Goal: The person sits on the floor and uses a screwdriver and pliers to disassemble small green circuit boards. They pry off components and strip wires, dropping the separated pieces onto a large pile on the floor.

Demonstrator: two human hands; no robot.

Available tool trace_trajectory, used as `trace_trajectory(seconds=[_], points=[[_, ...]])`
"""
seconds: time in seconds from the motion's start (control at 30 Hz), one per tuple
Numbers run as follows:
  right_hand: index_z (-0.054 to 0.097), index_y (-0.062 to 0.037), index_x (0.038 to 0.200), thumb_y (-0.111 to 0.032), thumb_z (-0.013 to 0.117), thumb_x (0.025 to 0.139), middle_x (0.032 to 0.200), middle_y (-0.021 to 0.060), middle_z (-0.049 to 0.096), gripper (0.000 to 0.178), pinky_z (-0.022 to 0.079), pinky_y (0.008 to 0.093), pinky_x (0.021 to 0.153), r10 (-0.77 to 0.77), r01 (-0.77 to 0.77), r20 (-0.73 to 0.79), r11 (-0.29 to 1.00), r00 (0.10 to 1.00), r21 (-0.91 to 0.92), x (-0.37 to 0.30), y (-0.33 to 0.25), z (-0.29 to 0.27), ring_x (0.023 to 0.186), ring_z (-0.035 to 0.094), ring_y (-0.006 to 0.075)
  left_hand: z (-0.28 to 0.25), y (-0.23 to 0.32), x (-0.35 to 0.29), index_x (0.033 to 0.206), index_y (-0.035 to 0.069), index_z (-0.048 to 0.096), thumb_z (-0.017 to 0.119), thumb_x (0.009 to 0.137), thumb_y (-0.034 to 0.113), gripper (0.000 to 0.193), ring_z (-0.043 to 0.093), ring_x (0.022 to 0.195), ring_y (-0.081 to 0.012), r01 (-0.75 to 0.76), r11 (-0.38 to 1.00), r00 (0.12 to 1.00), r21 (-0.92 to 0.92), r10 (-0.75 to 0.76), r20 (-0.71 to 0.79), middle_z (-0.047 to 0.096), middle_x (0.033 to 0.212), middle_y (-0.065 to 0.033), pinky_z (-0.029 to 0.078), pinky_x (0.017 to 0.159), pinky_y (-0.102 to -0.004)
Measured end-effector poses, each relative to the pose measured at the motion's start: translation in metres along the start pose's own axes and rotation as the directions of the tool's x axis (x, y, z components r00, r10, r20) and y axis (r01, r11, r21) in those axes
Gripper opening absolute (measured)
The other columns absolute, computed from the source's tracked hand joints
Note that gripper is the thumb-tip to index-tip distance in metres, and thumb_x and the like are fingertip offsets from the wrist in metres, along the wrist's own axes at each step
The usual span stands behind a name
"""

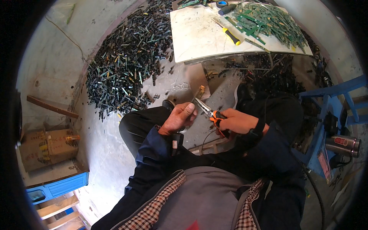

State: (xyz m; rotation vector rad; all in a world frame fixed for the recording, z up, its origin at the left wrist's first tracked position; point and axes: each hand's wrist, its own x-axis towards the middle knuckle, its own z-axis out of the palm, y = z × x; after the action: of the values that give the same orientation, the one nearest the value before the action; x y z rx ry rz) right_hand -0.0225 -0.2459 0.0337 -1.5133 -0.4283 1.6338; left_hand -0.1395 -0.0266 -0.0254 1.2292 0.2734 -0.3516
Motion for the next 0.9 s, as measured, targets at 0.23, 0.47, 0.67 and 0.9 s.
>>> trace_trajectory(seconds=[0.23, 0.47, 0.67, 0.9], points=[[0.054, -0.0010, 0.084, -0.012, 0.050, 0.078, 0.069, 0.0094, 0.059, 0.014, 0.048, 0.0365, 0.057, -0.016, -0.054, -0.151, 0.890, 0.988, -0.453, -0.002, -0.001, 0.000, 0.064, 0.060, 0.0209, 0.000, -0.002, 0.001, 0.084, 0.006, 0.054, 0.047, 0.097, 0.039, 0.036, 0.038, 0.048, -0.0052, -0.022, 0.990, 0.999, 0.137, 0.027, -0.038, 0.046, 0.061, 0.0026, 0.029, 0.044, -0.0211], [0.060, 0.0011, 0.080, -0.023, 0.053, 0.079, 0.077, 0.0232, 0.062, 0.025, 0.048, 0.0468, 0.072, -0.285, -0.083, -0.293, 0.570, 0.913, -0.817, 0.002, 0.009, 0.011, 0.077, 0.061, 0.0407, -0.001, -0.015, 0.008, 0.081, 0.004, 0.056, 0.052, 0.096, 0.034, 0.034, 0.037, 0.051, -0.0039, -0.095, 0.951, 0.989, 0.295, 0.124, -0.084, 0.044, 0.060, 0.0046, 0.030, 0.045, -0.0212], [0.055, 0.0006, 0.080, -0.019, 0.052, 0.077, 0.072, 0.0218, 0.060, 0.020, 0.047, 0.0481, 0.068, -0.277, -0.086, -0.257, 0.506, 0.926, -0.858, -0.001, 0.006, 0.008, 0.072, 0.059, 0.0409, 0.002, -0.011, 0.006, 0.080, 0.004, 0.055, 0.052, 0.096, 0.034, 0.034, 0.036, 0.052, -0.0034, -0.075, 0.945, 0.991, 0.318, 0.106, -0.081, 0.043, 0.060, 0.0058, 0.028, 0.046, -0.0212], [0.057, 0.0005, 0.075, -0.017, 0.053, 0.075, 0.070, 0.0218, 0.060, 0.018, 0.047, 0.0469, 0.067, -0.293, -0.154, -0.302, 0.437, 0.907, -0.886, 0.000, 0.009, 0.012, 0.071, 0.060, 0.0401, 0.003, -0.010, 0.005, 0.081, 0.002, 0.056, 0.053, 0.096, 0.031, 0.033, 0.036, 0.053, -0.0041, -0.063, 0.934, 0.993, 0.352, 0.093, -0.069, 0.045, 0.062, 0.0050, 0.029, 0.047, -0.0220]])
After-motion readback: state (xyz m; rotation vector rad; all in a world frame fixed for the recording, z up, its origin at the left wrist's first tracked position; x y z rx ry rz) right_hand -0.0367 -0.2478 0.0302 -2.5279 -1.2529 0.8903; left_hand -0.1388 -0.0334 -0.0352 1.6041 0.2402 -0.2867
